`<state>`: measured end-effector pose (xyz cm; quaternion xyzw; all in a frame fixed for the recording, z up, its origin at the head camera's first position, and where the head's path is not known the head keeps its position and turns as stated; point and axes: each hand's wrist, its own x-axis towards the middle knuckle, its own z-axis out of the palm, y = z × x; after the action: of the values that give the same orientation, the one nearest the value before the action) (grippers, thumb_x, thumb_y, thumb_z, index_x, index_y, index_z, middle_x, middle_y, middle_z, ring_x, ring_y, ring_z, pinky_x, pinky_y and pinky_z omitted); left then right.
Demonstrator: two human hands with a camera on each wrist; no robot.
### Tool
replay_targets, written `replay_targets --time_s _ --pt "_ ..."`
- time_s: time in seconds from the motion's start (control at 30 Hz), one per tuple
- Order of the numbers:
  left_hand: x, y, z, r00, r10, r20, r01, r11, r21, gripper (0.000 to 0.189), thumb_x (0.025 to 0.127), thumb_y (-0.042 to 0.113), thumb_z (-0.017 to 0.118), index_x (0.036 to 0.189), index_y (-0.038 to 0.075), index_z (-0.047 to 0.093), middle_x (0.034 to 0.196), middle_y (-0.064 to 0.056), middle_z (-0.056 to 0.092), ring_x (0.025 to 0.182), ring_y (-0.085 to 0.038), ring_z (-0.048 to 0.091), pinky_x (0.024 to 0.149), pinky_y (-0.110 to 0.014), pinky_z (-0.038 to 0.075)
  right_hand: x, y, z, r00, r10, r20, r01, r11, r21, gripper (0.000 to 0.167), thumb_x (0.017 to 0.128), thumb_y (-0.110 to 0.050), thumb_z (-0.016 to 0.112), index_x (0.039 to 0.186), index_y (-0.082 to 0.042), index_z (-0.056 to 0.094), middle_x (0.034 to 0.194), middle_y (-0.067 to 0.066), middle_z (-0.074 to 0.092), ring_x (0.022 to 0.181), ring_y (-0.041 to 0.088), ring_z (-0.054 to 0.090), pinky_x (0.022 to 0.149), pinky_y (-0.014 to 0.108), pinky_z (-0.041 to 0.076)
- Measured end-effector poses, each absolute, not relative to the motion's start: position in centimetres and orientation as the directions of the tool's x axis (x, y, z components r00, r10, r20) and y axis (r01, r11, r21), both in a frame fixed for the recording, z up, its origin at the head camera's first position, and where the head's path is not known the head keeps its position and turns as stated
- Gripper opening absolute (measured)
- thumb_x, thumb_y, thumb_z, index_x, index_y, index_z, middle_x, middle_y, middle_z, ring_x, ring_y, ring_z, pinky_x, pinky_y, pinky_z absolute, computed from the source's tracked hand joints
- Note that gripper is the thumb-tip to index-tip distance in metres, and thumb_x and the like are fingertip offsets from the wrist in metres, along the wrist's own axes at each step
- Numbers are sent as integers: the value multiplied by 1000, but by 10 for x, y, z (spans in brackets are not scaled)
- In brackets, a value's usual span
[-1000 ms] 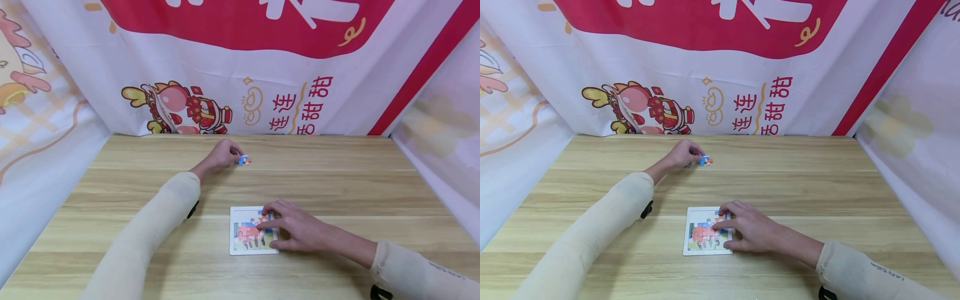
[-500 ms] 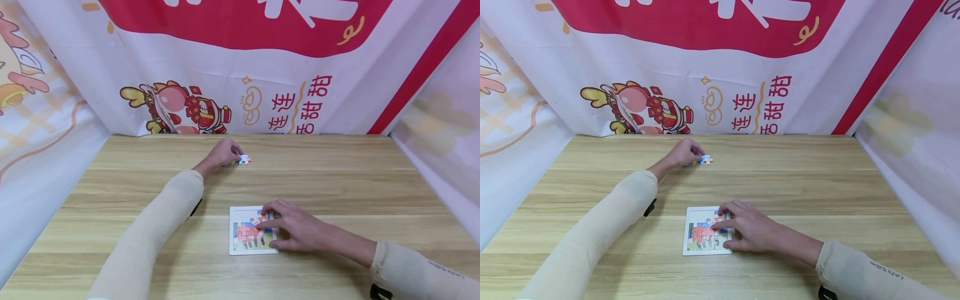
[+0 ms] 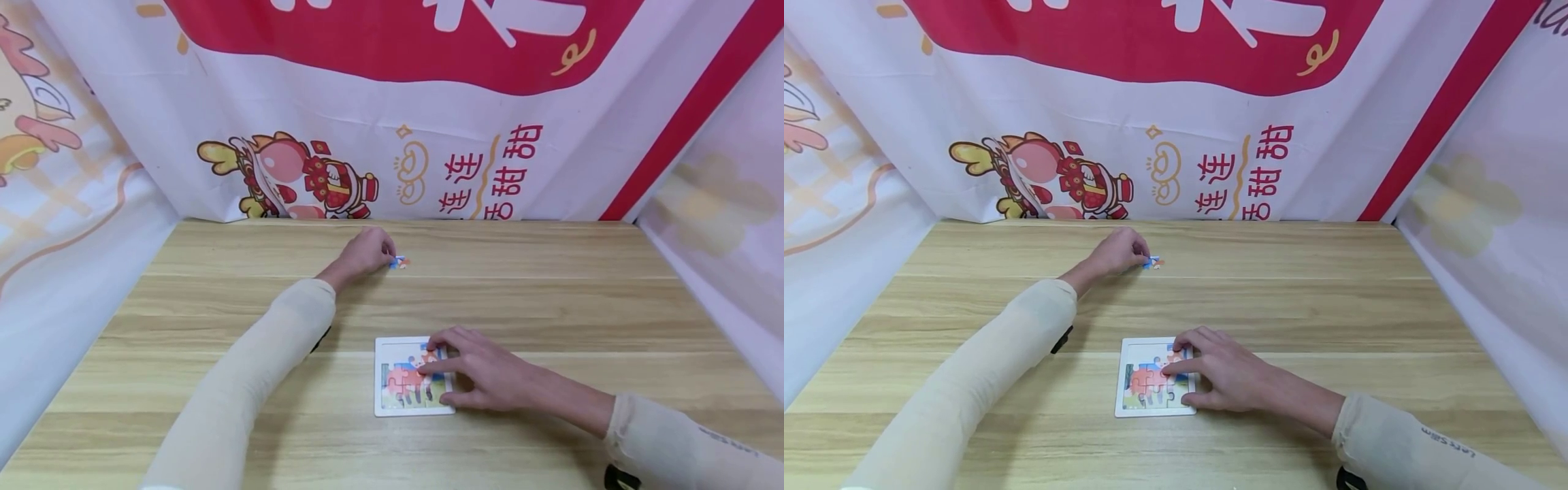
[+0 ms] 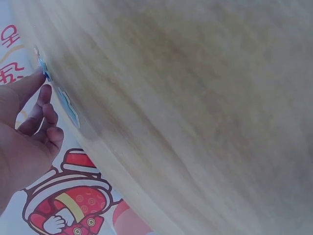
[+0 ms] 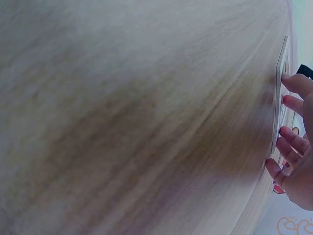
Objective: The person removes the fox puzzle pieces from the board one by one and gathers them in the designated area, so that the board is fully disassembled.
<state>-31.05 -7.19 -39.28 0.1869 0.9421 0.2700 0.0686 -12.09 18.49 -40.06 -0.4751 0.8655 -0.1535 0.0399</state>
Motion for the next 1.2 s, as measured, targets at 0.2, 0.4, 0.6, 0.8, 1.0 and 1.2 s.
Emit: replay_targets --time_s 0.2,0.4,0.6,0.8,1.0,1.2 --pt "-300 -77 -389 -897 442 11 369 734 571 10 96 9 73 100 2 79 100 -10 74 95 -23 63 88 -39 52 -122 184 -401 -547 -834 69 -806 503 -311 48 94 -44 75 138 -27 68 142 6 55 131 23 48 111 51 42" --pt "-279 -79 -376 -856 515 37 427 666 612 10 96 10 74 101 2 79 91 -8 72 80 -19 61 71 -31 51 -124 185 -401 -547 -834 75 -805 499 -320 47 93 -44 77 136 -29 70 139 3 56 129 20 49 110 48 43" --pt "-249 -79 -366 -772 635 40 536 615 578 11 97 10 73 101 2 79 82 -3 69 73 -15 58 67 -27 49 -125 185 -399 -549 -834 55 -797 503 -334 45 92 -44 78 134 -31 70 139 3 56 129 20 49 110 48 43" --pt "-222 -84 -364 -720 693 25 584 587 561 11 98 11 72 104 4 79 78 2 66 71 -12 56 65 -25 49 -128 185 -396 -572 -820 25 -762 520 -386 45 91 -39 80 134 -30 70 139 2 57 129 20 51 109 48 46" --pt "-197 -87 -363 -691 722 -12 587 571 573 13 98 11 71 108 5 78 81 5 66 74 -10 57 68 -25 51 -130 184 -392 -593 -805 5 -726 532 -435 41 93 -33 79 132 -26 71 135 0 60 124 17 54 106 44 50" --pt "-177 -90 -369 -660 750 -38 604 560 567 13 95 10 75 107 7 78 81 7 65 74 -7 56 69 -23 51 -133 182 -390 -653 -757 24 -680 572 -458 36 93 -28 79 128 -22 73 128 -5 62 117 11 58 99 35 54"
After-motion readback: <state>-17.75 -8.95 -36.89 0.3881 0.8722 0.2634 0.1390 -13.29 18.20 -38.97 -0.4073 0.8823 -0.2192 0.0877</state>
